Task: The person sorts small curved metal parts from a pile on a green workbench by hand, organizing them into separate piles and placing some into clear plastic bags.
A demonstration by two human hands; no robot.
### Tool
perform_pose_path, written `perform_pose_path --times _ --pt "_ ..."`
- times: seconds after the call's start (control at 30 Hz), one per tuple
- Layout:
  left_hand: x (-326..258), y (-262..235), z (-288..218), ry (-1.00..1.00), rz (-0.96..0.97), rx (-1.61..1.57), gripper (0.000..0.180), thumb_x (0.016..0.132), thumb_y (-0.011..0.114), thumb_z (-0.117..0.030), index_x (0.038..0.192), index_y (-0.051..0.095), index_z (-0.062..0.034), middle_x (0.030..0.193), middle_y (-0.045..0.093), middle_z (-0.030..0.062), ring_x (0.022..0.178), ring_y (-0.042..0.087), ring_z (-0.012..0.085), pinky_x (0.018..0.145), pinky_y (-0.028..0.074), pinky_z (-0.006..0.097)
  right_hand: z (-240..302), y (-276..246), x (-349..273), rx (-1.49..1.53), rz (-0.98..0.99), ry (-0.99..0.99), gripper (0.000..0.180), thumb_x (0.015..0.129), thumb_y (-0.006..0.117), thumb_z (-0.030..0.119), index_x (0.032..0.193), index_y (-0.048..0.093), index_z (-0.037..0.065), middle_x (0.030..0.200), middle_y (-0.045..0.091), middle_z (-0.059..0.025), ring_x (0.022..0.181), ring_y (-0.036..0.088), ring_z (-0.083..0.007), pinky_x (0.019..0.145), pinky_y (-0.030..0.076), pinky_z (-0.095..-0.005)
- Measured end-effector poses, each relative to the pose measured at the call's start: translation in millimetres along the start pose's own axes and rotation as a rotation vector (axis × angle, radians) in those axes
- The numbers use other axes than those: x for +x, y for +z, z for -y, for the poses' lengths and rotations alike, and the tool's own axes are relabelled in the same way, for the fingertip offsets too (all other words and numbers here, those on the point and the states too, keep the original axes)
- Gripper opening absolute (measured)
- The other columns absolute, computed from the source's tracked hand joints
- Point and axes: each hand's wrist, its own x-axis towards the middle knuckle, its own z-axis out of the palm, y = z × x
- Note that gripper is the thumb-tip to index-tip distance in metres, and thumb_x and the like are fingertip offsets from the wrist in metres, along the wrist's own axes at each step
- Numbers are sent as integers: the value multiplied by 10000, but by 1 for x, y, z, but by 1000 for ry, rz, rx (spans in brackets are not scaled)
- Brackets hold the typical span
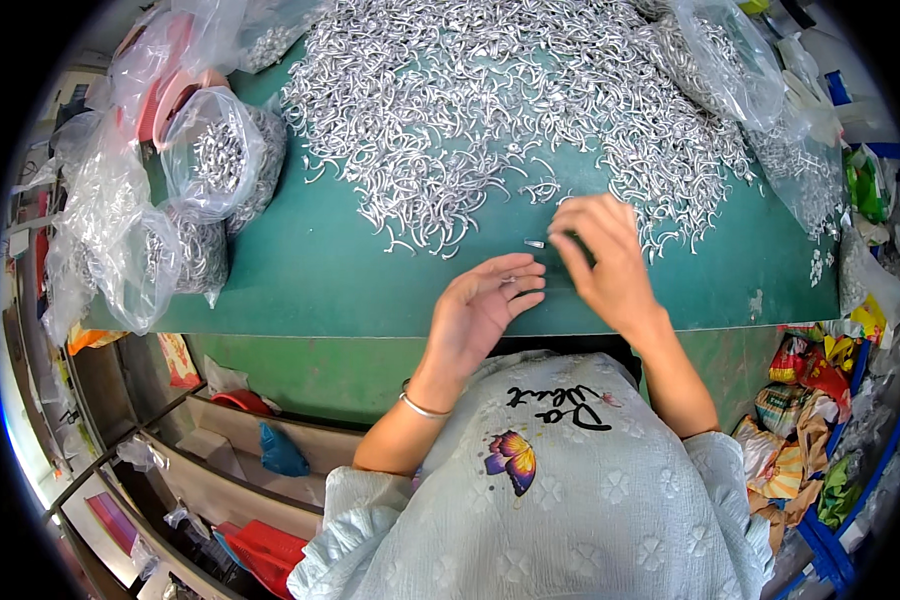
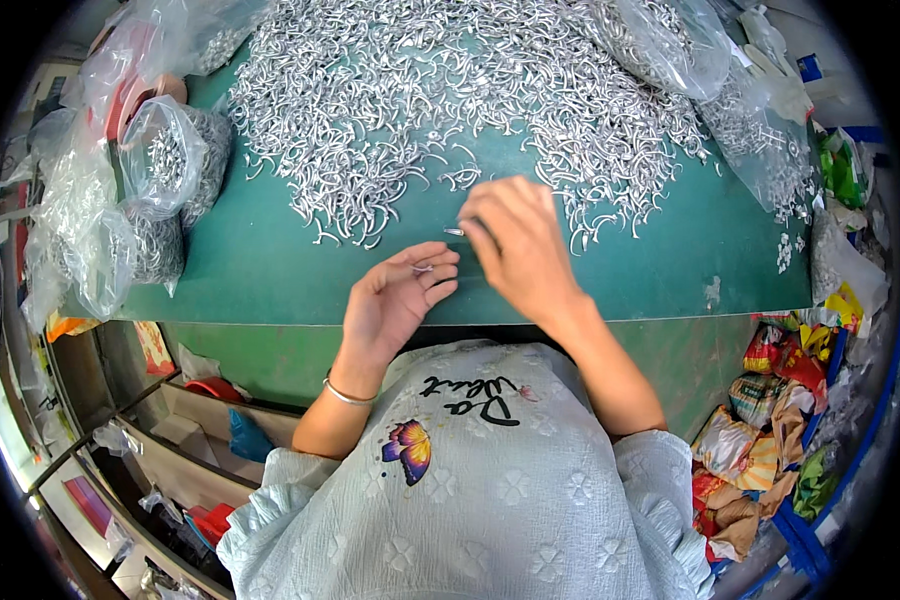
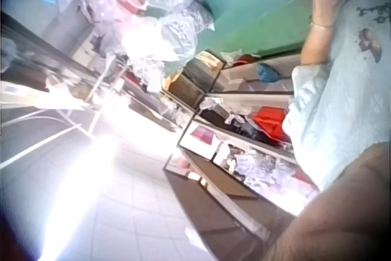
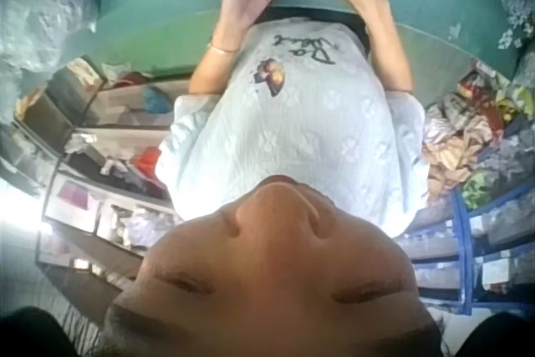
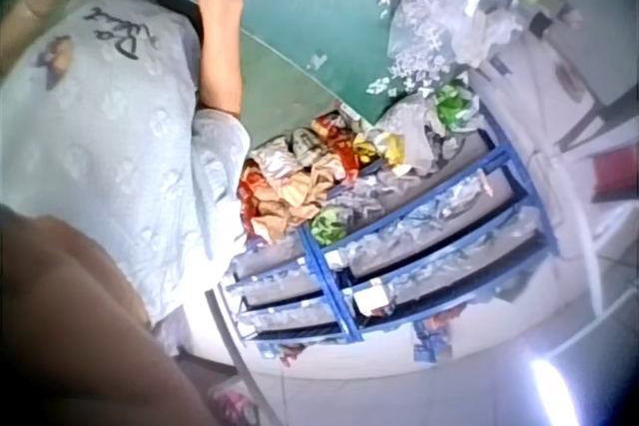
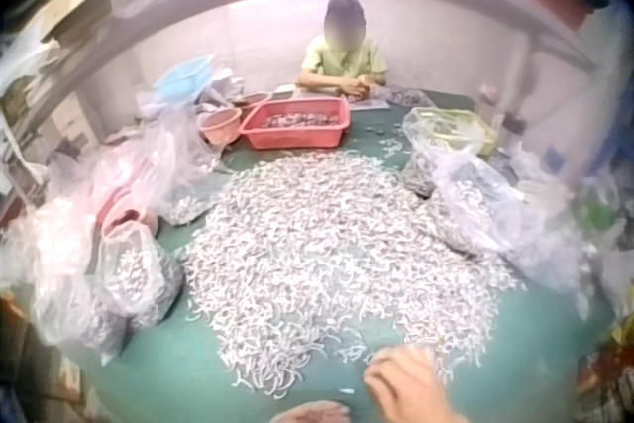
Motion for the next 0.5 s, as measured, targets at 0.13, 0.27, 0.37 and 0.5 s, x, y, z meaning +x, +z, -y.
perform_pose_path --times 0.13,0.27,0.37,0.5 --pt "-6 0 1 69 -15 241 301 953 389 -190 1029 553 51 815 596 104 676 535 152 616 441 253 -13 2 2 -162 -10 42 111 742 632 51 835 570 54 853 556 -54 831 505 -242 752 355 -353" --pt "-13 -8 -19 467 -295 1109 180 917 482 -125 1016 559 4 739 578 74 583 503 130 539 406 251 -19 2 6 -264 -64 59 178 730 651 77 892 586 43 936 536 -87 869 488 -264 747 357 -368" --pt "-4 -9 -36 734 -437 1585 191 848 578 -99 1019 556 -16 754 579 114 615 549 212 562 440 306 6 19 30 -92 -64 -47 241 733 648 89 962 587 46 983 540 -95 966 491 -274 822 367 -387" --pt "20 -9 -53 1000 -425 1961 251 780 649 -102 1008 569 -35 764 561 135 634 542 261 561 424 346 7 52 44 -92 63 -192 209 739 641 72 942 596 48 1014 552 -80 1050 492 -268 884 365 -380"
